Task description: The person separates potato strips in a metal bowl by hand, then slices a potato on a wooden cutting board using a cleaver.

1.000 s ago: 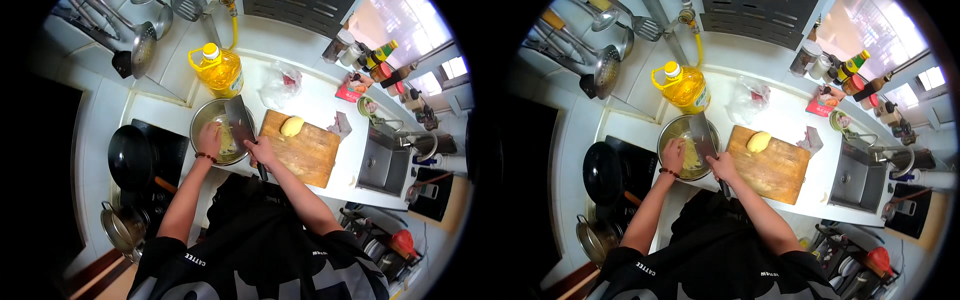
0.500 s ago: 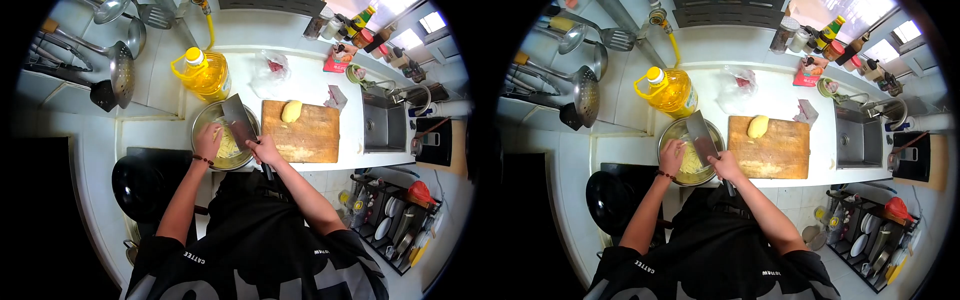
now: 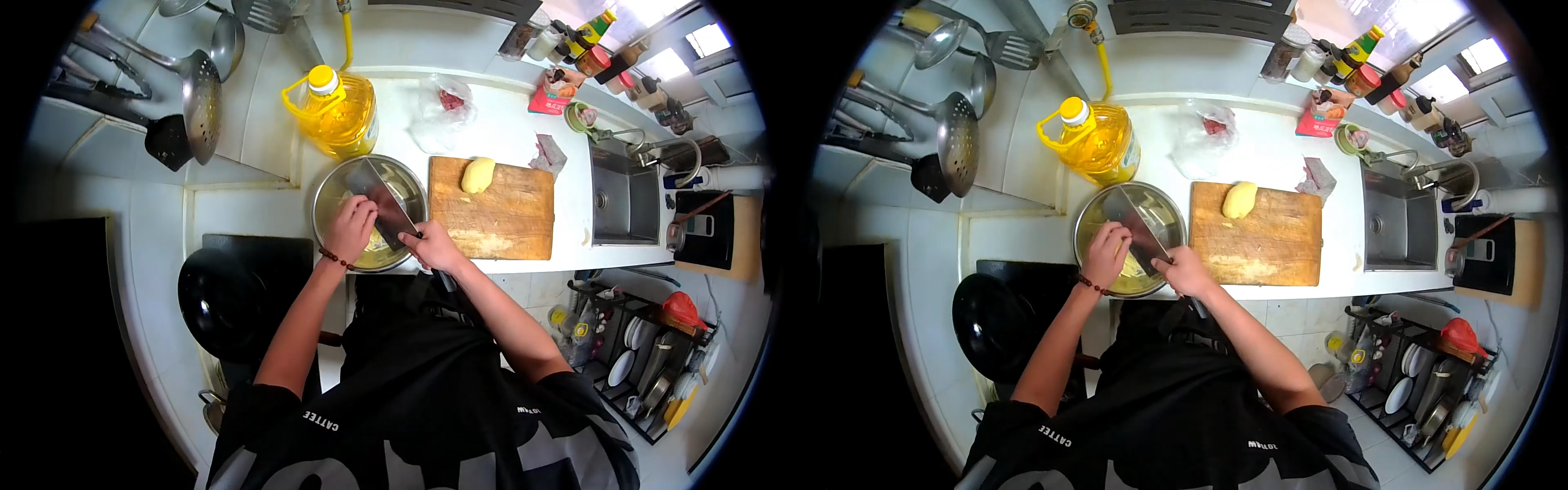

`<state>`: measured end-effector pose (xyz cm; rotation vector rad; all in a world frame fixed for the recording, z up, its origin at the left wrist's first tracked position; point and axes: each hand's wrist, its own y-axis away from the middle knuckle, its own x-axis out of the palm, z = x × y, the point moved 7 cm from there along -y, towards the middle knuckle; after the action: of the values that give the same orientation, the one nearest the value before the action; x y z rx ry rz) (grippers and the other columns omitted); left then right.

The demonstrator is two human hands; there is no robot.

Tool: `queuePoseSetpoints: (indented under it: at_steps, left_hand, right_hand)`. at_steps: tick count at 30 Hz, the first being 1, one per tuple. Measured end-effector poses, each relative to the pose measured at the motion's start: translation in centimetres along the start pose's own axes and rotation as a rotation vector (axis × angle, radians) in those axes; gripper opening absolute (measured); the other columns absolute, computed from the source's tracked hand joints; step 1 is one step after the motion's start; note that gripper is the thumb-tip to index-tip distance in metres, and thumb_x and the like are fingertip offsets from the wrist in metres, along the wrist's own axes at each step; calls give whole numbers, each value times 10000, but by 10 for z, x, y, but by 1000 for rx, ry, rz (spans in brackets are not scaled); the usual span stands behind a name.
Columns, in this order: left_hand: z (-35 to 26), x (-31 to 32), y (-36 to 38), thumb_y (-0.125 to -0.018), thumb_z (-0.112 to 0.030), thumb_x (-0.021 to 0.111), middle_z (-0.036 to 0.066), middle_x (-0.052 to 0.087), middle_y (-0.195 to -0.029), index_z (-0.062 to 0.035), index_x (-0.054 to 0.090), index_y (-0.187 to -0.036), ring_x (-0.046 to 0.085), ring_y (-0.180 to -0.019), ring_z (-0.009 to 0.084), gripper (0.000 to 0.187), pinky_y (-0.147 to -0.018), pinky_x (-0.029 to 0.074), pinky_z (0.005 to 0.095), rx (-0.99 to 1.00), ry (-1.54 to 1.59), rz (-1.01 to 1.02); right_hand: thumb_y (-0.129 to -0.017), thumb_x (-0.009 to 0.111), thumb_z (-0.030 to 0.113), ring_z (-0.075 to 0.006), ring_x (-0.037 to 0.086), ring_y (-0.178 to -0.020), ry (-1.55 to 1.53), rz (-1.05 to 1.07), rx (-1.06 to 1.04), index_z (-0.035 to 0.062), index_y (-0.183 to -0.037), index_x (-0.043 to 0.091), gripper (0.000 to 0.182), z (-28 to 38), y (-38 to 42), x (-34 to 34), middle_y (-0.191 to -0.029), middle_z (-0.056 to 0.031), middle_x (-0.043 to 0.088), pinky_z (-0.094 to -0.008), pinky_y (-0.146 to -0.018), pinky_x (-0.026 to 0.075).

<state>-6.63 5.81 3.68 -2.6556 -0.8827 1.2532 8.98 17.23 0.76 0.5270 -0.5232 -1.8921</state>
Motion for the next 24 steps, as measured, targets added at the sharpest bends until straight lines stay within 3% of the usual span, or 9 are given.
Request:
queuePoseSetpoints:
  at_steps: [3,6,7,10,11,13,17,19,24]
  left_hand:
    - [70,25,38,-951,-93,700,160,676,-1025,-10,695,-1081,656,-997,365,155,-901,538,443,-213,-47,196]
    - [76,-14,45,-952,-82,693,149,692,-990,-21,708,-1055,688,-895,332,121,-822,553,421,-320,-58,15]
    - [74,-37,45,-952,-80,692,142,698,-983,-20,711,-1047,698,-876,321,113,-804,556,407,-439,-92,-123]
    - [27,-93,15,-938,-99,728,124,722,-1019,-28,728,-1089,717,-911,288,166,-811,566,374,-343,-105,-286]
    - [27,-90,11,-938,-99,728,124,722,-1019,-28,728,-1089,717,-911,288,166,-811,566,374,-351,-106,-288]
    - [17,-51,-11,-919,-115,765,112,736,-1042,-34,740,-1146,732,-947,282,242,-838,579,363,-212,108,110]
    - [-1,-6,-20,-916,-130,781,110,762,-1059,-34,756,-1159,750,-938,241,263,-841,588,339,112,145,302]
    - [37,12,-9,-931,-134,768,114,785,-1028,-18,771,-1117,757,-904,206,220,-836,590,321,-384,457,401]
    - [108,16,-2,-965,-139,728,126,793,-957,-10,770,-1128,762,-907,187,212,-825,591,334,-421,137,319]
  right_hand:
    - [-1001,681,215,-248,627,-500,197,-64,-128,-43,-848,706,301,11,1,-9,-585,-140,613,-409,-534,522]
    - [-920,662,128,-375,728,-767,761,-223,-385,37,-1102,741,219,34,15,-23,-852,-194,741,-478,-678,581]
    - [-920,662,128,-375,728,-767,758,-221,-382,37,-1102,741,219,37,20,-27,-852,-194,741,-478,-678,581]
    - [-875,638,113,-307,722,-798,1156,-80,-549,131,-1364,661,490,56,29,-17,-911,-105,689,-438,-681,592]
    - [-875,638,113,-307,722,-798,1156,-72,-551,131,-1364,661,490,54,28,-16,-911,-105,689,-438,-681,592]
    - [-876,626,97,-274,723,-836,1268,-24,-680,135,-1372,668,499,54,26,-4,-918,-93,696,-412,-698,591]
    - [-848,636,95,-258,718,-845,1249,-25,-790,145,-1349,690,506,62,30,4,-904,-75,681,-394,-714,588]
    - [-844,638,98,-259,716,-846,1230,-18,-771,150,-1342,695,504,61,28,1,-904,-72,677,-395,-712,587]
    - [-839,637,100,-266,708,-830,1219,-48,-704,167,-1342,702,511,57,25,-9,-913,-63,674,-407,-691,584]
